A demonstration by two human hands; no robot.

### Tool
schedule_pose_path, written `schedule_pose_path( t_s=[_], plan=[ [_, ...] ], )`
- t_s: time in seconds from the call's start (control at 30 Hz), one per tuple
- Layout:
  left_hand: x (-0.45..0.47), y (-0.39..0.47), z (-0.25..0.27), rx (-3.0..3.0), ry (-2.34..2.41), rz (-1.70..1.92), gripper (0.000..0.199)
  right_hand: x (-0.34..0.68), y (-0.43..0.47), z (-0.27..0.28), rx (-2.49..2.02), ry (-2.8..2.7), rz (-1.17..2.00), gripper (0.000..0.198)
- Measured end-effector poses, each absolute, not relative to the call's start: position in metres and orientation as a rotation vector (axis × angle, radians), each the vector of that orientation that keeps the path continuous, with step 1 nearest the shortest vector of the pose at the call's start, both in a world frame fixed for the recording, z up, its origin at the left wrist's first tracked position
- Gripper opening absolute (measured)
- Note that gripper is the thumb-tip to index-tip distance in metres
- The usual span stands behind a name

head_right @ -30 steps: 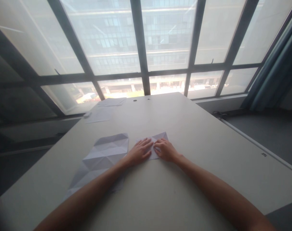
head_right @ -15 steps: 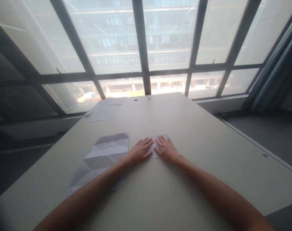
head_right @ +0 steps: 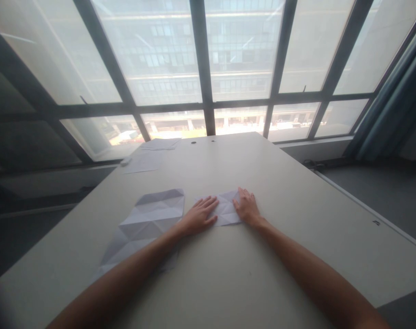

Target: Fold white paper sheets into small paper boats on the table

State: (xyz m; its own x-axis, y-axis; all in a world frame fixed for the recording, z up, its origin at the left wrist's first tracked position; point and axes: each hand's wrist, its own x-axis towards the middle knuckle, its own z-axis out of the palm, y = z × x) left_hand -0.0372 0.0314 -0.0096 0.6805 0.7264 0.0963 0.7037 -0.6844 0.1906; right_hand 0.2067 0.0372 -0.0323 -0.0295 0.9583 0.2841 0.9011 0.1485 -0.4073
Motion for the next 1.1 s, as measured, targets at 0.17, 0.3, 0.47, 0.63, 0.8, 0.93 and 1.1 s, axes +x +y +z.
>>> schedule_pose_path(
  t_s=[0.17,0.3,0.47,0.63,0.8,0.93,1.1],
  plan=[
    [-0.038,0.031,-0.01,2.756,1.182,0.239,0.06,0.206,0.036,-0.027,-1.684,-1.884,0.2,0.055],
    [-0.038,0.031,-0.01,2.766,1.183,0.248,0.06,0.208,0.039,-0.027,-1.55,-1.819,0.219,0.052],
    [-0.038,0.031,-0.01,2.765,1.181,0.24,0.06,0.206,0.037,-0.023,-1.412,-1.742,0.247,0.051],
    [-0.038,0.031,-0.009,2.764,1.183,0.239,0.06,0.204,0.033,-0.016,-1.321,-1.712,0.25,0.053],
    [-0.037,0.031,-0.009,2.764,1.181,0.235,0.061,0.202,0.032,-0.015,-1.24,-1.706,0.223,0.051],
    [-0.037,0.03,-0.008,2.76,1.187,0.208,0.061,0.2,0.031,-0.015,-1.141,-1.703,0.212,0.041],
    [-0.037,0.03,-0.007,2.76,1.192,0.21,0.062,0.198,0.026,-0.011,-1.004,-1.812,0.256,0.021]
  ],
)
